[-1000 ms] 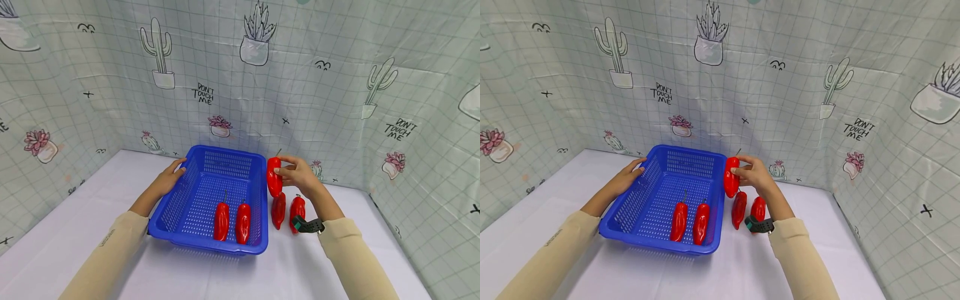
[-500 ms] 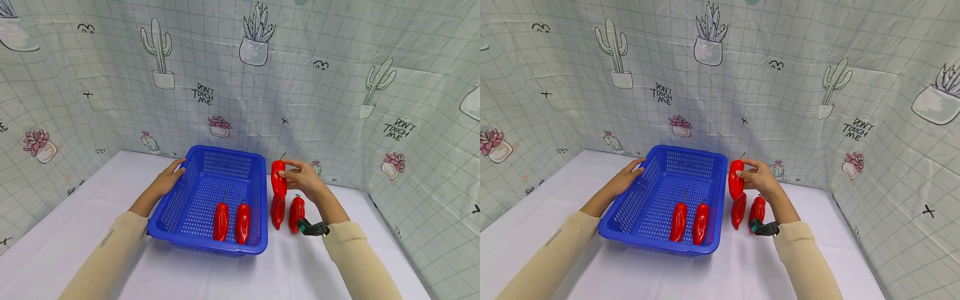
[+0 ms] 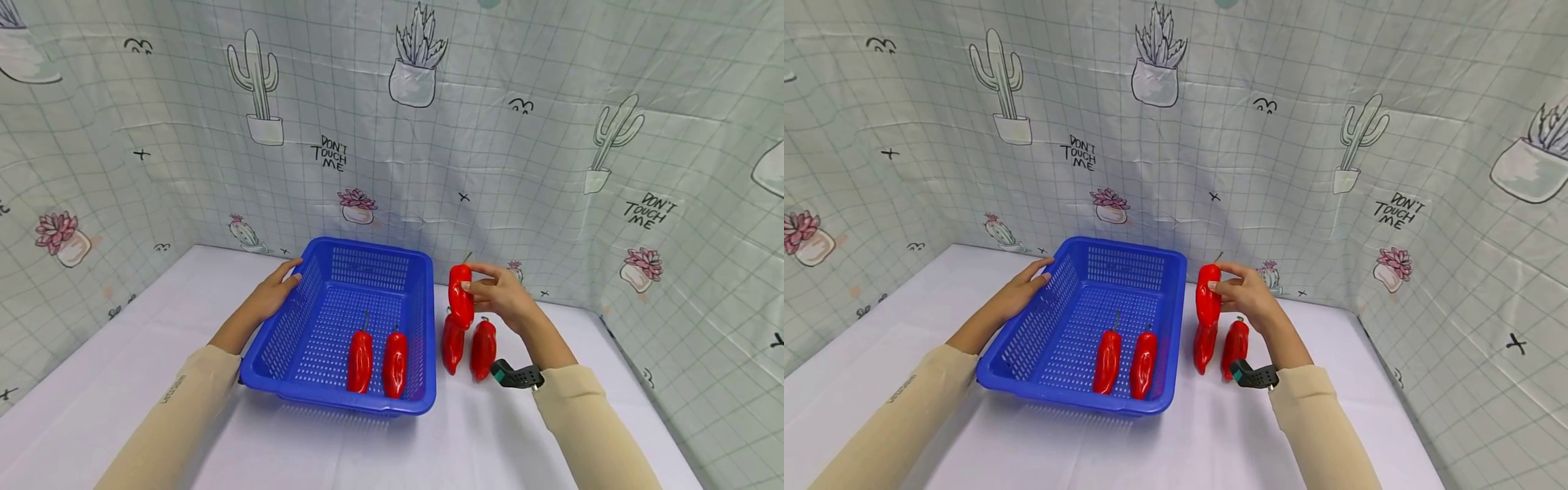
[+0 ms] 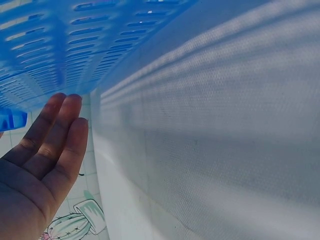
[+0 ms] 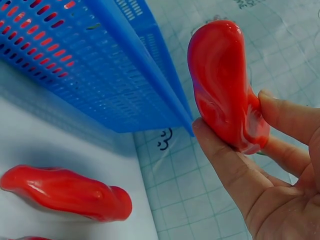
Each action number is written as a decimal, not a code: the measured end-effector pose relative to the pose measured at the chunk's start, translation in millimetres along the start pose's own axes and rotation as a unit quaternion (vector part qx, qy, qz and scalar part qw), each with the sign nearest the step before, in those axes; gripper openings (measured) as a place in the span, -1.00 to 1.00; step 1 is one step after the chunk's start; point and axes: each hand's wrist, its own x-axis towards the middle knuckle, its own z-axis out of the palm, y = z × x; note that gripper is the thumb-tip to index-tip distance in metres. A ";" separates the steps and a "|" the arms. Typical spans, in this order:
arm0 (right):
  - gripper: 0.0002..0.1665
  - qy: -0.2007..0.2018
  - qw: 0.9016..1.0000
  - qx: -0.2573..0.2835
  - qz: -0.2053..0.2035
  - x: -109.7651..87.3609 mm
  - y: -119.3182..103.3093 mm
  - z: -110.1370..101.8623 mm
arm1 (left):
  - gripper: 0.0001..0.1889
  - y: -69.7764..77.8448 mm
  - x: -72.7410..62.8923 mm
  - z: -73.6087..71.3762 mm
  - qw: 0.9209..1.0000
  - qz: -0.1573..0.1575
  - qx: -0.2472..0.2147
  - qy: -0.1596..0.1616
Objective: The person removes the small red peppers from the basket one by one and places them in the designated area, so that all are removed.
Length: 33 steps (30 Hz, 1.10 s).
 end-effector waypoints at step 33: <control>-0.23 0.013 1.000 -0.010 -0.008 -11.3 17.5 -15.8 | -0.43 2.1 -3.2 1.9 1.000 -0.002 0.007 0.002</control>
